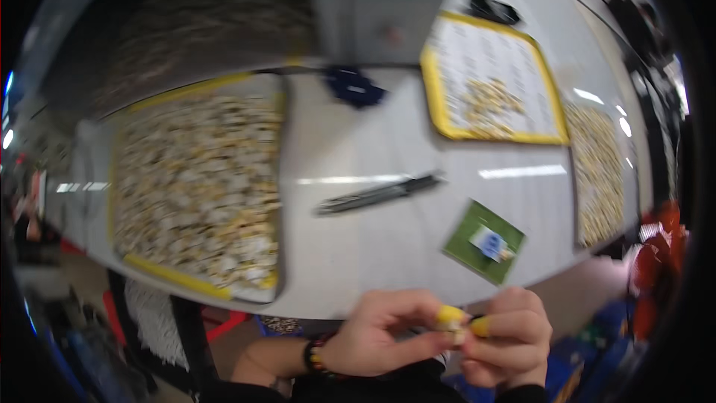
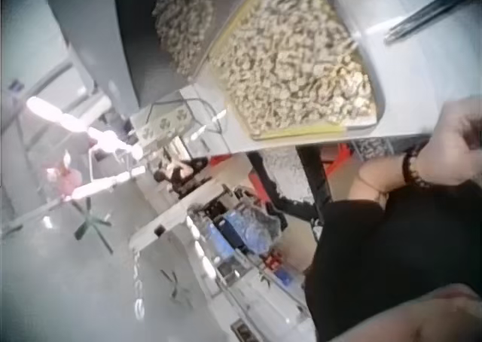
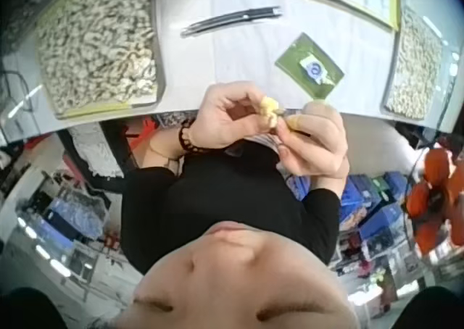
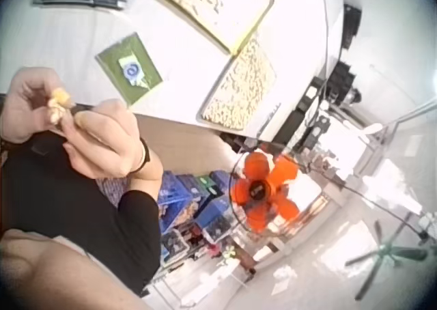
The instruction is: The person repeatedly picks up small white and yellow plastic components from a tray, applies a small amount of blue adhesive from a tube, and joins the pieces together by hand. The assembled units are placed into a yellow tray on the table.
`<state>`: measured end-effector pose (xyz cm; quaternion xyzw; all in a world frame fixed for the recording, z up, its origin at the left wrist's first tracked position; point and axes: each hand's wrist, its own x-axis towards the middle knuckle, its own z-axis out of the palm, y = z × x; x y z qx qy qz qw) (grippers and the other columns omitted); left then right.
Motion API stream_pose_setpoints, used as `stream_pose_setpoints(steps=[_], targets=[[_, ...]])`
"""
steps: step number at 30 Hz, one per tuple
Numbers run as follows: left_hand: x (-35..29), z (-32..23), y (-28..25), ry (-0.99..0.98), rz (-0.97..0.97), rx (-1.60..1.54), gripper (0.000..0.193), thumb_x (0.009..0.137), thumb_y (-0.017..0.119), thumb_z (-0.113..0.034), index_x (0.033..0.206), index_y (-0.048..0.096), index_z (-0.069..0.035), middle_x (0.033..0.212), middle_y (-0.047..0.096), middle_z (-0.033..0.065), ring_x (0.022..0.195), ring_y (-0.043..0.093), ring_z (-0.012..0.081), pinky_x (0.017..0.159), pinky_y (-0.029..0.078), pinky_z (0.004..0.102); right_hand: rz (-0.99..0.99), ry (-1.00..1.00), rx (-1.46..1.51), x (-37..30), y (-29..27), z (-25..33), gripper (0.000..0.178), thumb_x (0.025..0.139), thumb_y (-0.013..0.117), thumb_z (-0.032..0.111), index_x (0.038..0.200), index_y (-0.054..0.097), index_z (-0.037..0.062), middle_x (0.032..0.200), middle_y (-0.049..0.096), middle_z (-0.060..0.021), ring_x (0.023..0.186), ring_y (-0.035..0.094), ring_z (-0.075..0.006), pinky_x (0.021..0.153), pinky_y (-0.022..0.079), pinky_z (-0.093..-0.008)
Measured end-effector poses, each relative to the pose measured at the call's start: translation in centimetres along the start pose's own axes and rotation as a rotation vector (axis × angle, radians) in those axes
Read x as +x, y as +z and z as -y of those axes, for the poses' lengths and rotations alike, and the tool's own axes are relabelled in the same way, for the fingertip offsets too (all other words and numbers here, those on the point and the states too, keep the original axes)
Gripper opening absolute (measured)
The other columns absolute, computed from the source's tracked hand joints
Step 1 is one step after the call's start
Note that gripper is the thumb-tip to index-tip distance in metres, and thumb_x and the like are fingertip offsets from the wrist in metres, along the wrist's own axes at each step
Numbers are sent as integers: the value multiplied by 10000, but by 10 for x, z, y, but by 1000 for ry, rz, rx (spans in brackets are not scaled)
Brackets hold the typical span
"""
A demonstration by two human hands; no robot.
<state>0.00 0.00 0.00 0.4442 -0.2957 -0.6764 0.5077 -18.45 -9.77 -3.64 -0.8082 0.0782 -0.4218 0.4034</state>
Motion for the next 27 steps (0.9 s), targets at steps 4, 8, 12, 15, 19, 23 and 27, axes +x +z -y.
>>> stream_pose_setpoints(steps=[4, 8, 12, 15, 19, 23, 27], targets=[[37, 0, -4, 364, 155, 158, 136, 873, 625, -137, 937, 602, -20, 831, 656, 69, 723, 602, 103, 661, 467, 247, 79, -33, -353, 25, -31, 17, 120, 777, 653, 124, 883, 686, 77, 835, 553, -97, 701, 497, -255, 610, 395, -362], [-14, -70, -45, 704, -259, 1108, 110, 812, 643, -153, 896, 635, -83, 744, 583, 87, 682, 578, 253, 599, 460, 328, -38, -108, -427, 34, -41, 14, 137, 804, 636, 44, 885, 687, -53, 884, 583, -184, 732, 565, -296, 629, 450, -359], [-35, -118, -116, 441, -637, 1817, 226, 771, 659, -258, 855, 649, -48, 771, 618, 135, 767, 584, 314, 666, 467, 408, -42, -149, -430, 33, -47, 12, 139, 802, 614, 12, 890, 674, -77, 858, 579, -200, 715, 555, -288, 594, 427, -345], [-37, -154, -141, 117, -591, 1817, 329, 753, 676, -303, 928, 648, -25, 843, 649, 139, 840, 608, 333, 737, 476, 417, -15, -124, -399, 31, -50, 11, 136, 814, 604, 2, 903, 672, -75, 860, 575, -197, 717, 553, -288, 587, 422, -342], [42, -190, -190, 319, -732, 1771, 433, 761, 676, -313, 1088, 616, -36, 947, 660, 154, 919, 624, 332, 805, 496, 392, -17, -96, -428, 30, -52, 14, 147, 820, 597, -6, 931, 669, -70, 872, 571, -188, 704, 546, -282, 566, 414, -341], [125, -212, -232, -24, -728, 1688, 680, 750, 678, -427, 1309, 490, -86, 1313, 497, 182, 1190, 501, 313, 1008, 403, 382, 8, -129, -409, 32, -50, 19, 162, 808, 581, -30, 938, 668, -71, 858, 568, -185, 674, 530, -267, 540, 397, -335], [217, -209, -290, -88, -549, 1918, 660, 615, 777, -279, 1206, 572, -70, 1061, 646, 163, 949, 634, 313, 778, 534, 414, 7, -166, -461, 38, -48, 24, 216, 760, 561, -72, 948, 668, -72, 801, 566, -178, 623, 498, -247, 516, 367, -326]])
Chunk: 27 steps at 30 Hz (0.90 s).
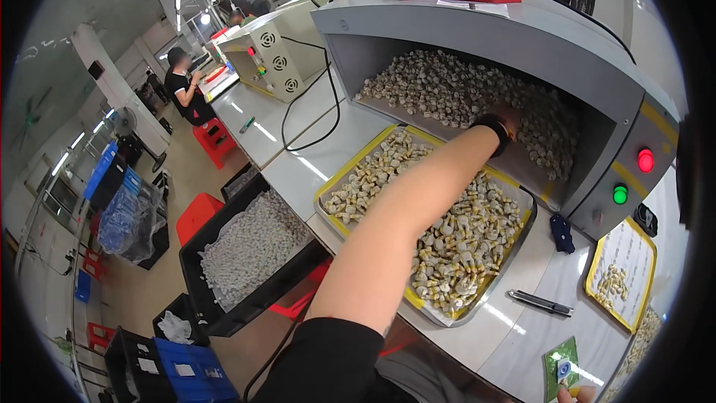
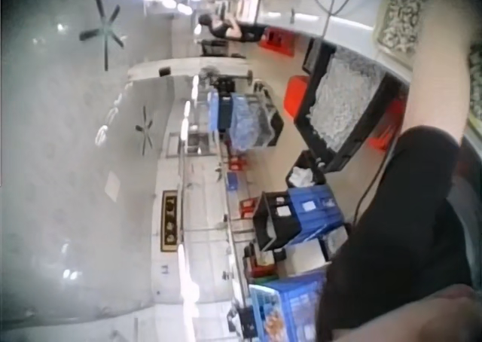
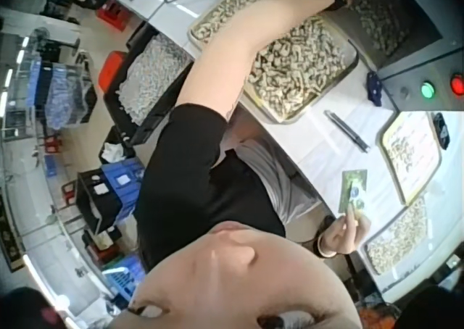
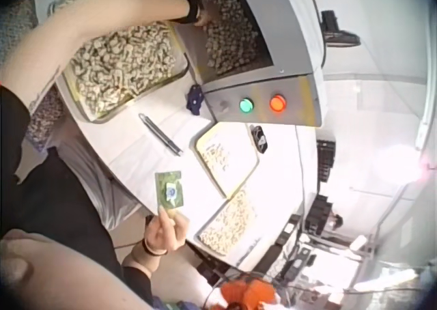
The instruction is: The person repeatedly picks up small white and yellow plastic components from a tray, applies a small amount of blue adhesive from a tube, and joins the pieces together by hand. The assembled units are placed into a yellow tray on the table.
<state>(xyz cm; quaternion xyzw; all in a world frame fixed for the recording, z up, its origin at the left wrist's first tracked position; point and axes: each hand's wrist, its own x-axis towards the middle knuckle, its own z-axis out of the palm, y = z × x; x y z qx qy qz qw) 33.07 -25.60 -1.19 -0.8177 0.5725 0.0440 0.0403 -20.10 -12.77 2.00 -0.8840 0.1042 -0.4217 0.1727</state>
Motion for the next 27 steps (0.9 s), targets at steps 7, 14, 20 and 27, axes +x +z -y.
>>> stream_pose_setpoints(steps=[7, 14, 20, 27], targets=[[8, -13, -2, -38, -24, -32, 300, 605, 750, -196, 864, 704, -50, 785, 680, 140, 714, 667, 268, 602, 549, 386, -23, 70, -34, -24, -12, -9, 231, 750, 552, -60, 951, 663, -83, 750, 563, -173, 606, 507, -262, 535, 386, -331], [-12, -11, 0, -87, -33, 68, 298, 684, 734, -274, 885, 719, -55, 867, 691, 126, 790, 671, 261, 688, 560, 390, -25, 59, 6, -24, -6, -6, 210, 774, 559, -26, 947, 658, -91, 754, 565, -173, 607, 511, -265, 537, 395, -341], [-6, -14, -5, 6, -74, 64, 183, 562, 751, -142, 690, 703, -19, 653, 658, 129, 633, 663, 251, 555, 546, 381, -31, 41, -10, -25, -8, -6, 223, 769, 554, -36, 959, 656, -88, 756, 565, -174, 597, 507, -261, 530, 392, -337], [-21, -15, -2, 5, -155, 26, 302, 574, 735, -113, 845, 684, 10, 776, 666, 168, 702, 657, 284, 599, 546, 392, -18, 16, -5, -26, -11, -10, 232, 772, 537, -69, 974, 646, -100, 759, 566, -178, 591, 501, -253, 527, 390, -336]])
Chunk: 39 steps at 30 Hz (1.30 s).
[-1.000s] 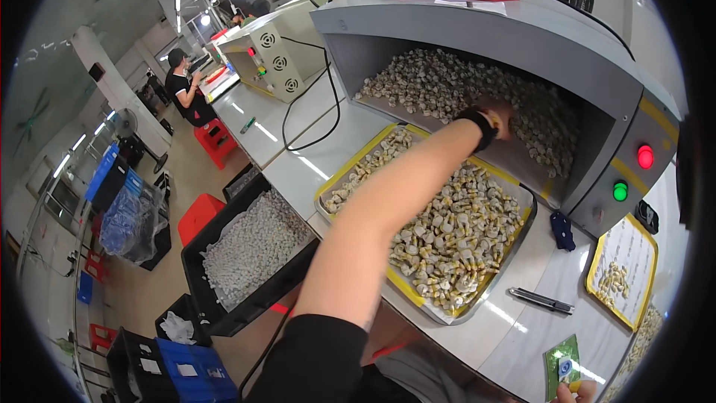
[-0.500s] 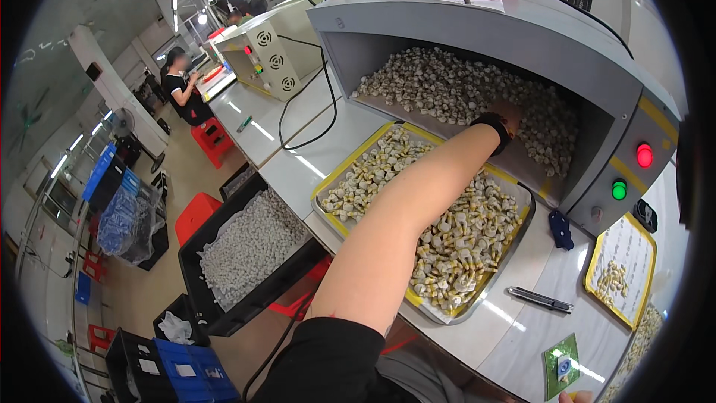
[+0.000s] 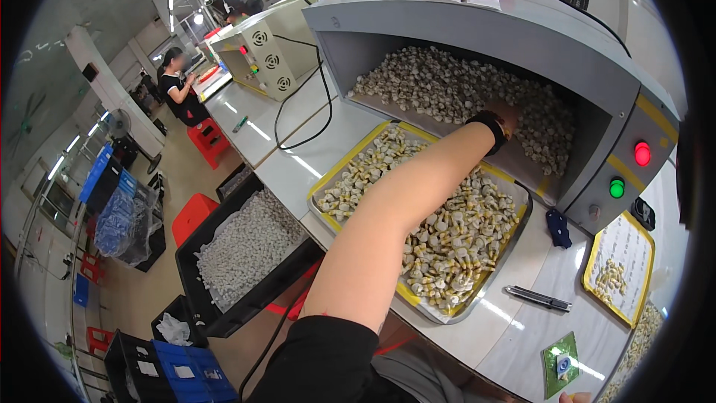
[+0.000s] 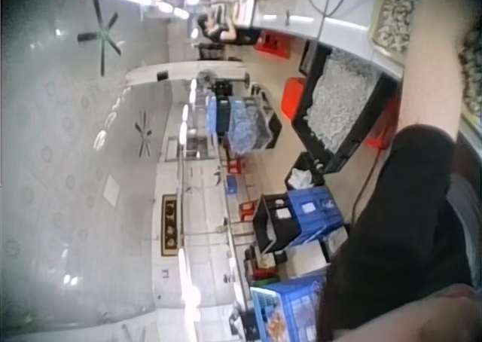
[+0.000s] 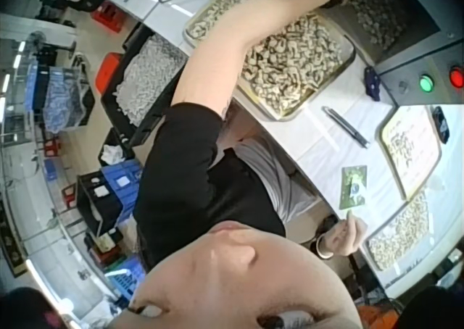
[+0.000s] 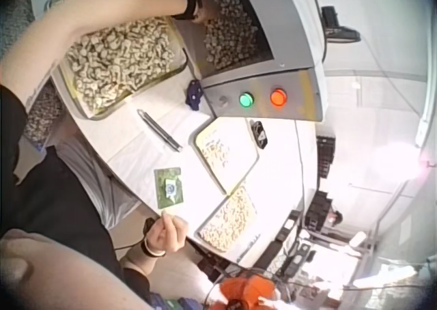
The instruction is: The person repeatedly picks up small white and yellow plastic components from a tray, applies a small amount of blue adhesive from a tube, and joins the pieces together by hand. The assembled units are placed into a yellow tray on the table.
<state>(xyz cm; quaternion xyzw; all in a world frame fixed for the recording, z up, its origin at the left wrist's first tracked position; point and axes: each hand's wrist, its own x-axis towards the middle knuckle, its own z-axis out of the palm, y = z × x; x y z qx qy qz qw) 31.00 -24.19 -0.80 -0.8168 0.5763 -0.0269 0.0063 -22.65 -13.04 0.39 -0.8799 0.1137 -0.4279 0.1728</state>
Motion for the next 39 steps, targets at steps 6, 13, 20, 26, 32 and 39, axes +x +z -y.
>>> stream_pose_setpoints(steps=[6, 13, 20, 26, 32, 39], targets=[[-6, -8, -3, -31, 150, 127, 294, 646, 680, -81, 921, 665, 26, 904, 653, 202, 836, 643, 306, 700, 541, 376, -1, -3, -10, -2, -2, -5, 218, 783, 522, -93, 965, 641, -110, 747, 563, -168, 575, 491, -246, 519, 389, -328], [-26, -6, -13, 21, 164, 67, 189, 707, 610, -72, 854, 675, 27, 895, 652, 201, 799, 640, 307, 690, 530, 394, -20, -9, -9, -5, 3, 1, 195, 791, 524, -82, 942, 645, -102, 717, 560, -160, 568, 491, -242, 516, 388, -327], [-27, 27, -9, 99, -62, 107, 274, 687, 569, -160, 916, 684, -64, 877, 651, 186, 806, 633, 328, 742, 510, 427, 11, 4, 7, 7, 1, 0, 172, 731, 578, -96, 887, 651, -92, 680, 562, -168, 555, 515, -270, 518, 424, -342], [-142, -56, -85, 214, -98, -762, 204, 839, 631, -97, 1007, 629, 19, 765, 599, 22, 705, 558, 83, 616, 446, 238, 157, 81, -315, 17, -48, -16, 277, 552, 669, -8, 821, 697, 54, 640, 544, -9, 511, 468, -156, 467, 327, -275], [-302, -151, -129, 554, 475, -1161, 99, 785, 650, -56, 871, 629, -11, 911, 651, 114, 800, 623, 228, 732, 485, 323, 338, 219, -418, 65, -55, -76, 183, 692, 655, 32, 868, 662, 80, 725, 601, -65, 678, 579, -236, 573, 468, -343], [-316, -207, -20, 165, 851, -2045, 225, 884, 540, 23, 1105, 561, 60, 1049, 639, 171, 914, 596, 165, 841, 457, 283, 593, 463, -253, 85, -14, -165, 137, 752, 571, 55, 855, 658, 29, 791, 650, -145, 783, 623, -311, 722, 491, -378]])
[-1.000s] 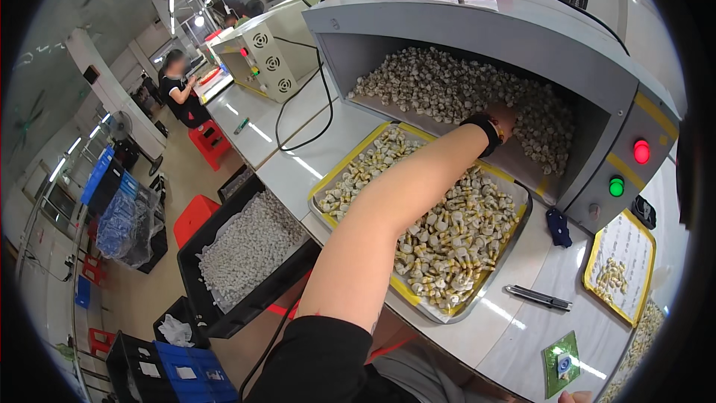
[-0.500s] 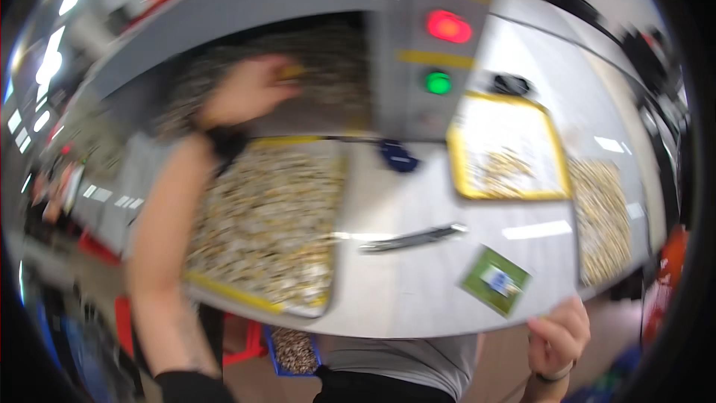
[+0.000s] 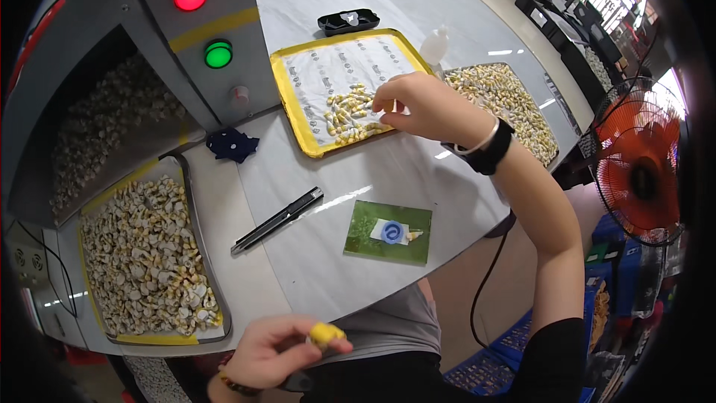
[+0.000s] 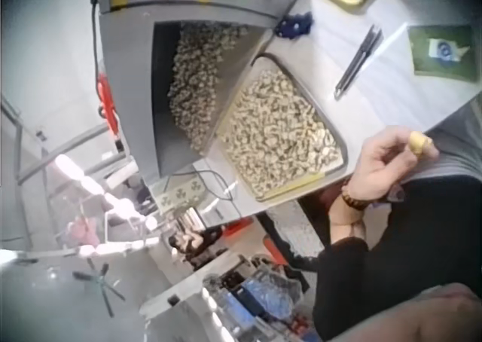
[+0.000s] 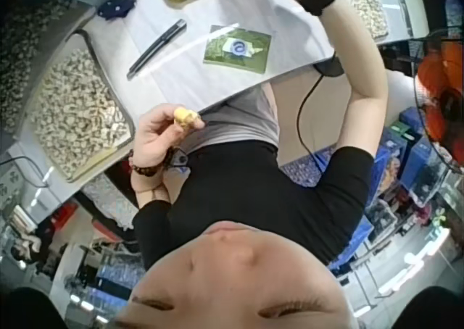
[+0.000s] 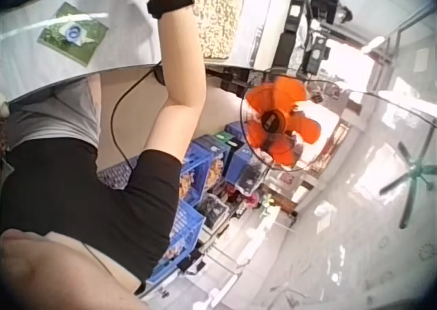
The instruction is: The person repeatedly picks up small white and yellow plastic components from a tray, applies a small amount of blue adhesive from a tube, and joins the pieces together by hand. The assembled units are placed into a yellow tray on the table.
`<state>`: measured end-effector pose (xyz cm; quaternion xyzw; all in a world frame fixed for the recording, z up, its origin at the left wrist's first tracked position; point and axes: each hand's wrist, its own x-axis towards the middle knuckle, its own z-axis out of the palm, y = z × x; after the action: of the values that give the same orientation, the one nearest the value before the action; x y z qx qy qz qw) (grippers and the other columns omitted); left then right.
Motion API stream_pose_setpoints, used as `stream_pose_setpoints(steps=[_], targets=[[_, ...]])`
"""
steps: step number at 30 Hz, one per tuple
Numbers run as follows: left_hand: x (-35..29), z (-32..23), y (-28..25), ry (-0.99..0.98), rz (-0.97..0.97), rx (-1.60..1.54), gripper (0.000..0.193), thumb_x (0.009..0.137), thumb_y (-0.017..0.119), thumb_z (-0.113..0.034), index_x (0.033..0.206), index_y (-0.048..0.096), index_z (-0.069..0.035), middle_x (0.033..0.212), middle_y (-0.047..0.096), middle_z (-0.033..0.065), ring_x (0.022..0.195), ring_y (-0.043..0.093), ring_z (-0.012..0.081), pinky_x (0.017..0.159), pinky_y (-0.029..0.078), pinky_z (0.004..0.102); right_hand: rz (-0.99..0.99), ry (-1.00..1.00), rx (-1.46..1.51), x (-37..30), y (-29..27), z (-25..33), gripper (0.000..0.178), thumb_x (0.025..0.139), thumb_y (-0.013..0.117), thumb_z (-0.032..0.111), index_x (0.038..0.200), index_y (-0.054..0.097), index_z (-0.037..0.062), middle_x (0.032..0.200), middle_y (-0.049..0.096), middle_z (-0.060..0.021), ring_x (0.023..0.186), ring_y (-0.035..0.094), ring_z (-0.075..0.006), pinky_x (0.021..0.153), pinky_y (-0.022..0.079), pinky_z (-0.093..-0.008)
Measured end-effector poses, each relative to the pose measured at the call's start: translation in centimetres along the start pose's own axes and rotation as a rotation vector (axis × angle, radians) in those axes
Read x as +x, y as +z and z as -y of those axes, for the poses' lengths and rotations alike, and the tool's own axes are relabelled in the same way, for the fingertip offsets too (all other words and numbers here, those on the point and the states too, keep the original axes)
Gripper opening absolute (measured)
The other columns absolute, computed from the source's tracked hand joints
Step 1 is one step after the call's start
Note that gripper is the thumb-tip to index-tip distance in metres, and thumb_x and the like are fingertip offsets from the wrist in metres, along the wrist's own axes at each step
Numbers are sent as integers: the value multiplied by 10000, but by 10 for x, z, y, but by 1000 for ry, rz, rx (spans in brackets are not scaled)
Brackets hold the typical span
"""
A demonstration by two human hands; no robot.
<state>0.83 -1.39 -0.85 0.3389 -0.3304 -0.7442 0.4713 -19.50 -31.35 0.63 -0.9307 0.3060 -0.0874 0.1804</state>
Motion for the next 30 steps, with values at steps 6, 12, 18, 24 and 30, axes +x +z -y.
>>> stream_pose_setpoints(steps=[6, 12, 18, 24, 30], targets=[[15, 31, 3, 235, -172, -400, 184, 840, 635, -42, 1004, 572, 12, 1017, 616, 186, 788, 551, 139, 775, 446, 275, 94, -26, -40, 24, 14, 12, 128, 755, 540, 40, 832, 637, 5, 772, 643, -164, 776, 625, -322, 715, 490, -390], [17, 41, 2, 125, -67, -454, 363, 889, 613, -300, 1045, 533, 17, 1009, 615, 188, 812, 550, 141, 751, 447, 250, -15, -94, -18, 17, 13, 9, 174, 754, 521, 31, 877, 639, -1, 751, 631, -165, 741, 618, -298, 674, 486, -367], [15, 44, -5, 52, 21, -560, 591, 850, 583, -481, 1048, 529, 73, 964, 605, 173, 810, 585, 143, 687, 473, 228, -195, -93, 340, -34, -2, 46, 93, 780, 592, 6, 859, 639, 10, 704, 602, -75, 586, 547, -146, 553, 452, -247], [23, 39, 2, 128, -38, -470, 408, 857, 626, -377, 910, 591, 26, 762, 574, 117, 599, 443, 136, 498, 335, 247, -116, -251, 133, -85, 15, 80, 162, 721, 664, 7, 871, 609, 36, 687, 589, -70, 628, 593, -229, 548, 479, -312], [19, 45, -6, 67, 33, -398, 530, 857, 629, -387, 1118, 557, 68, 946, 605, 144, 836, 613, 167, 723, 511, 254, -132, -277, -105, -96, 29, 77, 179, 649, 631, 56, 815, 570, 24, 740, 551, -58, 725, 570, -207, 559, 484, -296]])
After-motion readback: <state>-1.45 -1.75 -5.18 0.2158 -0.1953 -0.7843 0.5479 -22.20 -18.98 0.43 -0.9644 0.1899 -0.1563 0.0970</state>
